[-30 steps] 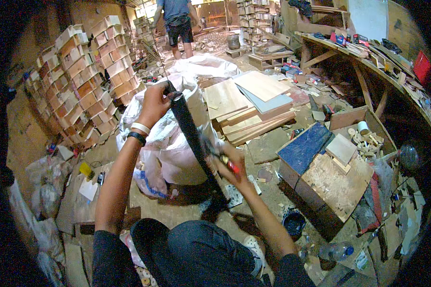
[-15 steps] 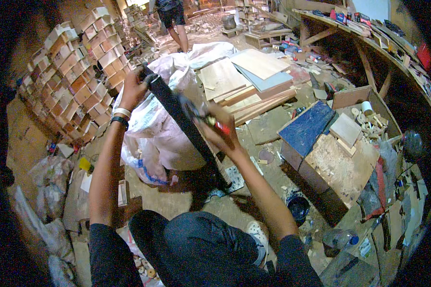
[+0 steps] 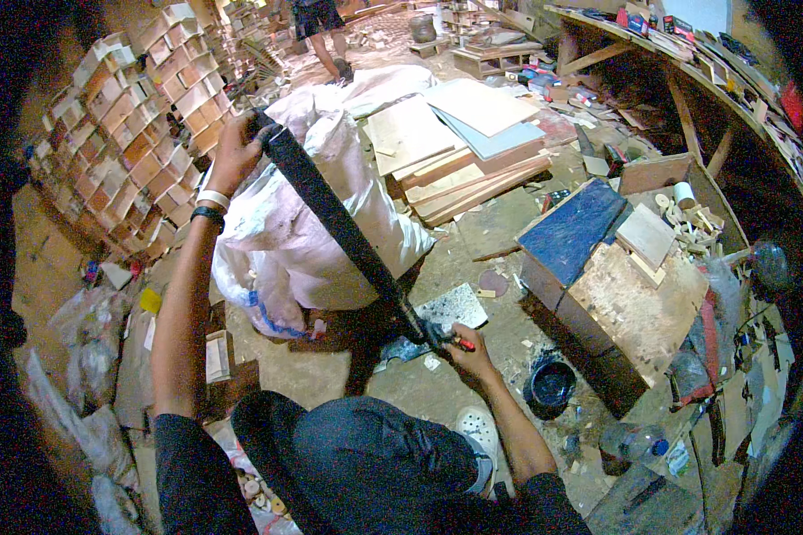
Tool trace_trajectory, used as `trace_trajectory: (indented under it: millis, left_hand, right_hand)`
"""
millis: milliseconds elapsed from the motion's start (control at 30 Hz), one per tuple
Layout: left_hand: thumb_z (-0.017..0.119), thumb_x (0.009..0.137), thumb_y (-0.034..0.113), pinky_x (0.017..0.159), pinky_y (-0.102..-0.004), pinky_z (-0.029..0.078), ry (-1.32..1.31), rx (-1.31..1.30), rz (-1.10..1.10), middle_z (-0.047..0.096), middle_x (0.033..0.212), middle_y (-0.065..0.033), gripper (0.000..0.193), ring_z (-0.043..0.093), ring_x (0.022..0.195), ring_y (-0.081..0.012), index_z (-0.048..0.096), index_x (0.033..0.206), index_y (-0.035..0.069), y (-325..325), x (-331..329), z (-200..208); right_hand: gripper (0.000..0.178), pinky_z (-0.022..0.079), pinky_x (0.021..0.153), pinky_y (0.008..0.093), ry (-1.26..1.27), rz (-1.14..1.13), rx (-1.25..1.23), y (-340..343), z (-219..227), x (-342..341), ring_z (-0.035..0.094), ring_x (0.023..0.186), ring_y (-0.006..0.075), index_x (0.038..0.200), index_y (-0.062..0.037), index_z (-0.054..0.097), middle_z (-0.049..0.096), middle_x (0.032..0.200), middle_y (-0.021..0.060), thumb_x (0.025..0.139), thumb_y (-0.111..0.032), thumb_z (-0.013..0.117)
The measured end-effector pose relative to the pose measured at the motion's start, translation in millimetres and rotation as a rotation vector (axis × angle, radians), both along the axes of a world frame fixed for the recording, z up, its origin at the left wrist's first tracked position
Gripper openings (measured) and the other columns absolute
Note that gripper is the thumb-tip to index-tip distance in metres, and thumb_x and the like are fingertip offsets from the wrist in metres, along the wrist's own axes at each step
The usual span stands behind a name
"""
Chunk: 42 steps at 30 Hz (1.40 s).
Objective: The person paints a cylindrical wooden object black using a paintbrush and a small paint can. They repeatedly dip the brush into the paint and apply it to the object while seated on the floor.
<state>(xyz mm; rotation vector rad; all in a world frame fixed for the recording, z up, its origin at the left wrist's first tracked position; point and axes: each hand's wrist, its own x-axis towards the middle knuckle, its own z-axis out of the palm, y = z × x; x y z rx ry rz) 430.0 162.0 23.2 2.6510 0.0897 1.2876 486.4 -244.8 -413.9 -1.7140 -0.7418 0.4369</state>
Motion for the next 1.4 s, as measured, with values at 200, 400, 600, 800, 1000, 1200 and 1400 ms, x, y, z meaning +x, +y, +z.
trace_trajectory:
  millis: [200, 400, 600, 800, 1000, 1200, 1400]
  left_hand:
    - [0.069, 0.088, 0.010, 0.066, -0.0398, 0.047, 0.165, 0.001, 0.181, 0.063, 0.077, -0.0203, 0.018, 0.059, 0.069, -0.0308, 0.063, 0.091, -0.006, -2, 0, 6]
    - [0.069, 0.093, 0.014, 0.069, -0.0347, 0.049, 0.194, 0.084, 0.224, 0.064, 0.079, -0.0123, 0.020, 0.058, 0.071, -0.0184, 0.065, 0.095, -0.005, 4, -6, 11]
    - [0.070, 0.093, 0.018, 0.070, -0.0365, 0.050, 0.202, 0.013, 0.172, 0.067, 0.079, -0.0163, 0.024, 0.061, 0.072, -0.0205, 0.065, 0.091, -0.006, 2, -4, 12]
    - [0.070, 0.093, 0.019, 0.070, -0.0352, 0.050, 0.231, 0.107, 0.220, 0.066, 0.078, -0.0146, 0.024, 0.060, 0.072, -0.0199, 0.064, 0.091, -0.004, -6, 8, 17]
    - [0.070, 0.085, 0.012, 0.072, -0.0462, 0.050, 0.158, 0.073, 0.133, 0.066, 0.080, -0.0280, 0.019, 0.068, 0.075, -0.0400, 0.066, 0.089, -0.007, 0, 12, 16]
    - [0.064, 0.087, 0.009, 0.073, -0.0394, 0.052, 0.236, 0.084, 0.165, 0.069, 0.083, -0.0196, 0.016, 0.067, 0.075, -0.0277, 0.067, 0.093, -0.005, 0, 11, 20]
    - [0.067, 0.082, 0.009, 0.073, -0.0444, 0.052, 0.207, 0.100, 0.156, 0.067, 0.082, -0.0272, 0.017, 0.069, 0.077, -0.0412, 0.067, 0.091, -0.005, -16, 17, 22]
  right_hand:
    - [0.018, 0.048, 0.064, 0.0349, -0.222, 0.034, 0.347, 54, 115, 19, 0.060, 0.072, 0.0170, 0.092, -0.0013, 0.064, 0.066, 0.080, 0.0087, 0.082, -0.008, 0.077]
    - [0.021, 0.051, 0.073, 0.0331, -0.478, -0.049, 0.619, 109, 228, 21, 0.067, 0.079, 0.0223, 0.087, -0.0006, 0.059, 0.070, 0.090, 0.0131, 0.080, -0.002, 0.080]
    - [0.019, 0.047, 0.069, 0.0423, -0.373, 0.007, 0.288, 41, 94, -18, 0.060, 0.078, 0.0381, 0.094, -0.0007, 0.059, 0.058, 0.086, 0.0176, 0.084, -0.010, 0.073]
    - [0.017, 0.048, 0.071, 0.0356, -0.206, -0.047, 0.210, 6, 33, -41, 0.062, 0.078, 0.0285, 0.091, 0.0005, 0.061, 0.060, 0.082, 0.0139, 0.081, -0.009, 0.072]
    - [0.021, 0.052, 0.075, 0.0336, -0.477, -0.099, 0.447, 95, 181, 16, 0.069, 0.082, 0.0236, 0.095, -0.0008, 0.063, 0.070, 0.093, 0.0142, 0.081, -0.004, 0.079]
    - [0.021, 0.050, 0.070, 0.0393, -0.659, -0.021, 0.459, 95, 193, 8, 0.064, 0.079, 0.0349, 0.091, -0.0001, 0.059, 0.061, 0.086, 0.0164, 0.083, -0.006, 0.077]
    - [0.016, 0.046, 0.067, 0.0422, -0.447, 0.082, 0.229, 24, 58, -37, 0.059, 0.076, 0.0394, 0.092, 0.0014, 0.058, 0.055, 0.082, 0.0184, 0.085, -0.004, 0.070]
